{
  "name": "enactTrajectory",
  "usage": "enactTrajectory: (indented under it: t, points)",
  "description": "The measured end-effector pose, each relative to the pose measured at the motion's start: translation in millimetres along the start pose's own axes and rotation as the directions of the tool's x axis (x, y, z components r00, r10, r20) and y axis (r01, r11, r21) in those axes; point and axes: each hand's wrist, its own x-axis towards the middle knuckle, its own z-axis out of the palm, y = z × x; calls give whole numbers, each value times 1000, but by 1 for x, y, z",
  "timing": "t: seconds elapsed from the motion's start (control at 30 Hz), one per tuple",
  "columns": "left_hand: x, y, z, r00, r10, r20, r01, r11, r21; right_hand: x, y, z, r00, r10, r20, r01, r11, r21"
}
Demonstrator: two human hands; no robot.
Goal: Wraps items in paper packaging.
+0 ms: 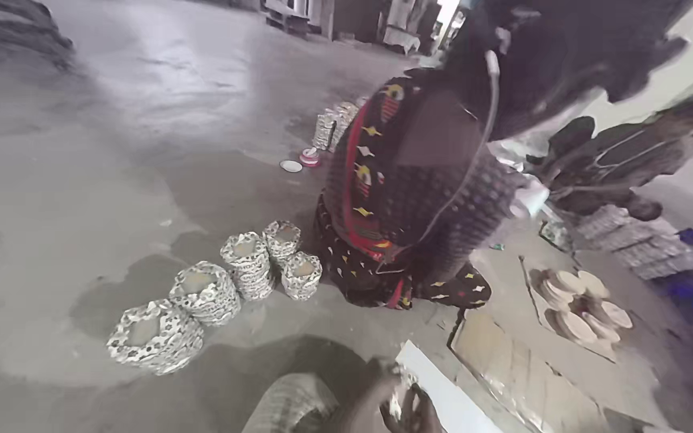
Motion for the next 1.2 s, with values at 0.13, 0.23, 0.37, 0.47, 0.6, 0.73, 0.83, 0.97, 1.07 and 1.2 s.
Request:
enactTrajectory:
  t: [0.13,0.23,0.37,0.47,0.6,0.73,0.83,0.97,1.07,1.2]
  points:
    - [-30,43,-111,902,202,-382,-257,961,-100,67,-124,19,964,-266,14,263,959,103]
    - [-39,61,-187,776,197,-599,-327,938,-116,111,-202,53,906,-408,114,393,909,139]
    - [-23,70,-241,662,122,-739,-286,953,-99,151,-266,88,865,-360,349,355,931,80]
    - [13,37,-242,638,78,-766,-185,981,-54,159,-264,125,864,-299,405,338,941,-27]
    - [53,3,-228,571,-10,-821,-518,771,-370,159,-256,123,864,-300,405,288,953,91]
    - [28,20,-234,790,-105,-604,-406,648,-644,182,-234,113,822,-137,553,-296,726,620]
    - [24,15,-239,853,18,-521,-408,645,-647,195,-209,143,713,8,701,-550,627,551]
    - [31,12,-244,862,5,-506,-413,587,-697,198,-199,175,709,-44,704,-524,636,567]
    - [29,11,-241,859,-41,-510,-376,625,-684,187,-215,150,680,-80,729,-481,702,525]
    - [1,-5,-226,856,-94,-509,-328,663,-673,162,-212,128,588,-34,808,-522,747,411]
